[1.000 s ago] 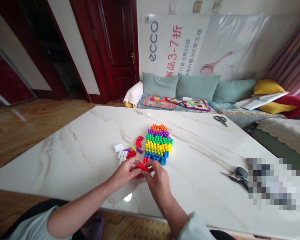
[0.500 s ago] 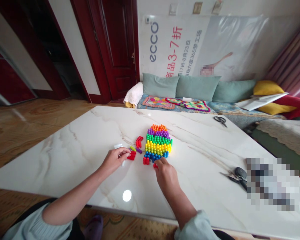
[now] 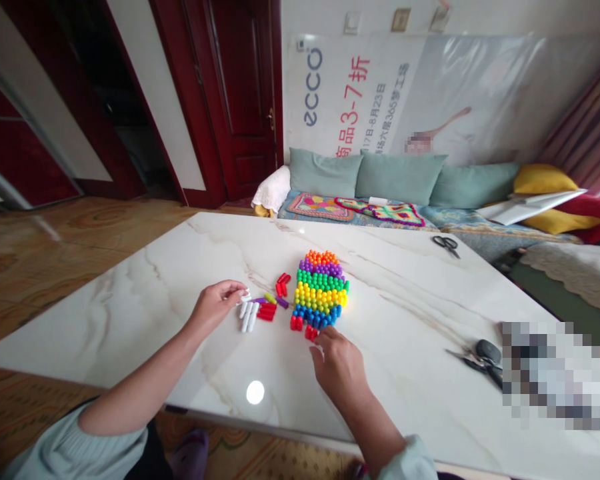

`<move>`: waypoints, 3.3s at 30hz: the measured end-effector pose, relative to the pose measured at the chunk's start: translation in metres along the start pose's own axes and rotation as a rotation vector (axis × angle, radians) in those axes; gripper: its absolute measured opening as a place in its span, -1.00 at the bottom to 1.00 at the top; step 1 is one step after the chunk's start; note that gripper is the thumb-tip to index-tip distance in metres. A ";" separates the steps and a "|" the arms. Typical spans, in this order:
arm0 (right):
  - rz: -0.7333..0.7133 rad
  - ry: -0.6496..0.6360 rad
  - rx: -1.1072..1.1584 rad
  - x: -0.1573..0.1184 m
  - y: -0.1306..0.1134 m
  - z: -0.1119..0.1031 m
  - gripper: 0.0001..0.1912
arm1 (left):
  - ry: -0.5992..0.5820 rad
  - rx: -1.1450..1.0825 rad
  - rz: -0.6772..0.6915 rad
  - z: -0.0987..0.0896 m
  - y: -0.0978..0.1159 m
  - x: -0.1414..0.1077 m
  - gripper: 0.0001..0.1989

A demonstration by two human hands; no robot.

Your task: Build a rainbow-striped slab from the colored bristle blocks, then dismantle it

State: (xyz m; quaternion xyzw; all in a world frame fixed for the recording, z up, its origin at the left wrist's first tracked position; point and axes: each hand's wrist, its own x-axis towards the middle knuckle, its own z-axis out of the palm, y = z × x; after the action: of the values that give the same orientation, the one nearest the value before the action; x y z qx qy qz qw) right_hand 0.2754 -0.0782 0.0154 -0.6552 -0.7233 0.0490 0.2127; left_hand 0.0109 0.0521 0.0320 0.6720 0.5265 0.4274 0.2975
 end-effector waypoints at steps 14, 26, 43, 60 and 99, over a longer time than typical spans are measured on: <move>-0.004 -0.044 -0.070 0.003 -0.007 0.010 -0.79 | -0.380 0.293 0.430 0.029 -0.006 -0.020 -0.56; -0.072 -0.120 -0.045 -0.007 -0.022 0.018 -0.77 | -0.385 0.601 0.597 0.038 0.003 -0.031 -0.65; -0.023 -0.239 -0.048 -0.001 -0.026 0.017 -0.89 | -0.265 0.669 0.085 0.078 0.024 0.054 -0.68; 0.105 -0.019 0.709 -0.009 -0.032 0.026 -0.65 | -0.171 -0.405 -0.267 0.060 0.035 -0.014 -0.79; 0.100 0.166 0.210 -0.018 0.013 0.013 -0.88 | 0.126 -0.501 -0.225 0.012 0.013 -0.021 -0.68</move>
State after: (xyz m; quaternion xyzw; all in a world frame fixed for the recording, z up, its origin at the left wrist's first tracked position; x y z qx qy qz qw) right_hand 0.2837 -0.0912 -0.0058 -0.6665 -0.6605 0.0805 0.3363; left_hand 0.0263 0.0292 0.0324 0.4868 0.4931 0.5494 0.4669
